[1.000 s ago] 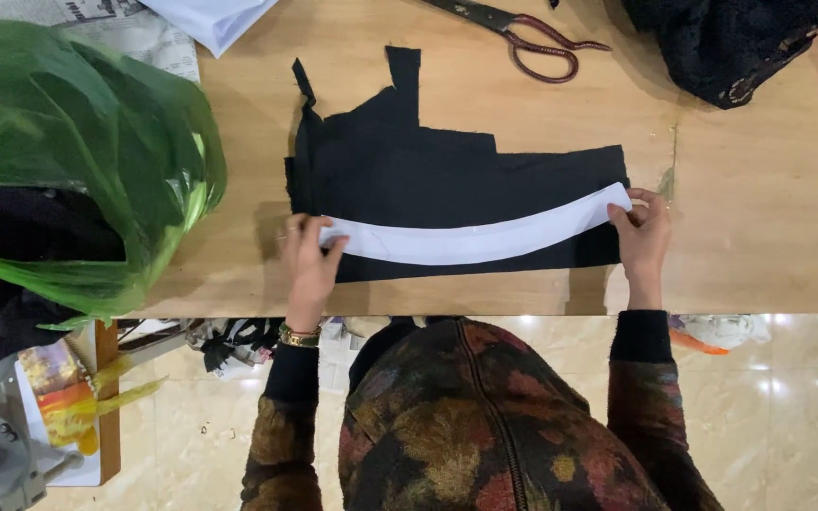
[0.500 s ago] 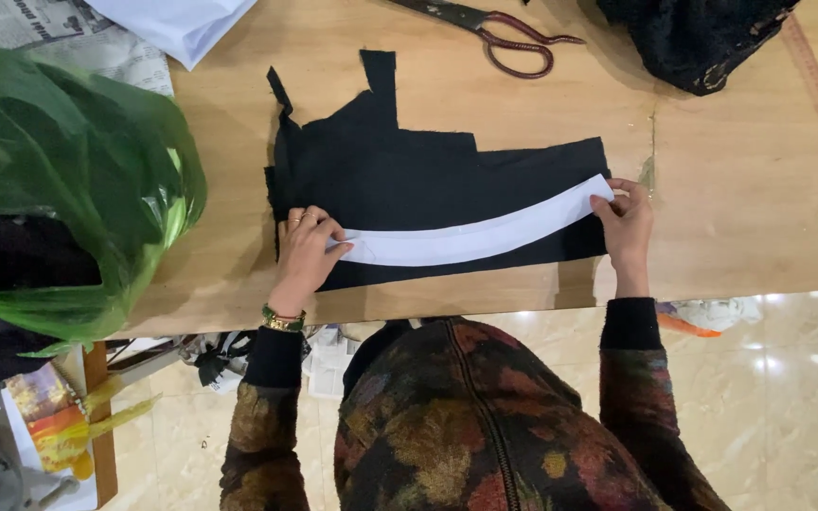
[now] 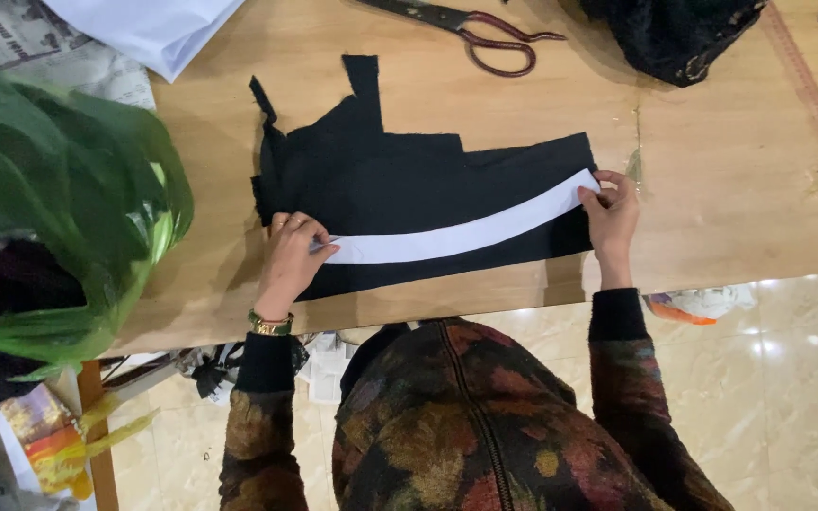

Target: Aligning a white template on black fabric and cutting out the shape using scissors.

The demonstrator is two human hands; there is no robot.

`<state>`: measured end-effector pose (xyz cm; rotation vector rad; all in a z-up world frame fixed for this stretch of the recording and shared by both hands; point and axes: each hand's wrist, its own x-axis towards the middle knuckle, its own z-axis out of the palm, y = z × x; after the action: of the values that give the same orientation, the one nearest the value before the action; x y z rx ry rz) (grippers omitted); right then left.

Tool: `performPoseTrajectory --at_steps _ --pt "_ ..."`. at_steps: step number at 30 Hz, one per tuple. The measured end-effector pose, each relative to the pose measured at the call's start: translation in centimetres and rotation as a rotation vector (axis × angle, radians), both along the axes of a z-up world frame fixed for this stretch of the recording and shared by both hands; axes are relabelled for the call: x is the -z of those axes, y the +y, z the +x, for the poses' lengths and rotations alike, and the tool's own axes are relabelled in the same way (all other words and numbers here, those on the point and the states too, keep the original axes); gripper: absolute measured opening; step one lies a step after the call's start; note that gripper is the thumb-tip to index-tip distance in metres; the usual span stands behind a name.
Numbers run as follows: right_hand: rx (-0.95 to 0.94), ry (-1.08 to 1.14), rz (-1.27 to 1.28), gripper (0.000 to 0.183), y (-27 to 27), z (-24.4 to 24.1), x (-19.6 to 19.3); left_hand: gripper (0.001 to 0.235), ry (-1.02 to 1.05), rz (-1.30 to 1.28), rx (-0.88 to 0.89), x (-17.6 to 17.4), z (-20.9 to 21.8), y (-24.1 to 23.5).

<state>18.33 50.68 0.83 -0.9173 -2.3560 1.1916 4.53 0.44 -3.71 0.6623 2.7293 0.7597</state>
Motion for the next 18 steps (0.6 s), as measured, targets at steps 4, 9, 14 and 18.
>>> performPoseTrajectory --at_steps 4,9,14,18 --pt "0.023 0.035 0.104 0.034 1.4 -0.2 2.1 0.02 -0.057 -0.099 0.016 -0.6 -0.4 0.0" --pt "0.08 0.05 0.207 0.038 -0.9 -0.5 -0.1 0.034 -0.004 -0.156 -0.044 -0.7 0.1 0.1" --pt "0.13 -0.01 0.29 0.033 -0.4 -0.2 0.0 0.056 0.037 -0.219 -0.185 -2.2 1.2 0.0" --pt "0.083 -0.136 0.392 0.034 0.7 -0.1 0.9 0.045 -0.168 -0.175 -0.264 -3.9 0.8 0.2"
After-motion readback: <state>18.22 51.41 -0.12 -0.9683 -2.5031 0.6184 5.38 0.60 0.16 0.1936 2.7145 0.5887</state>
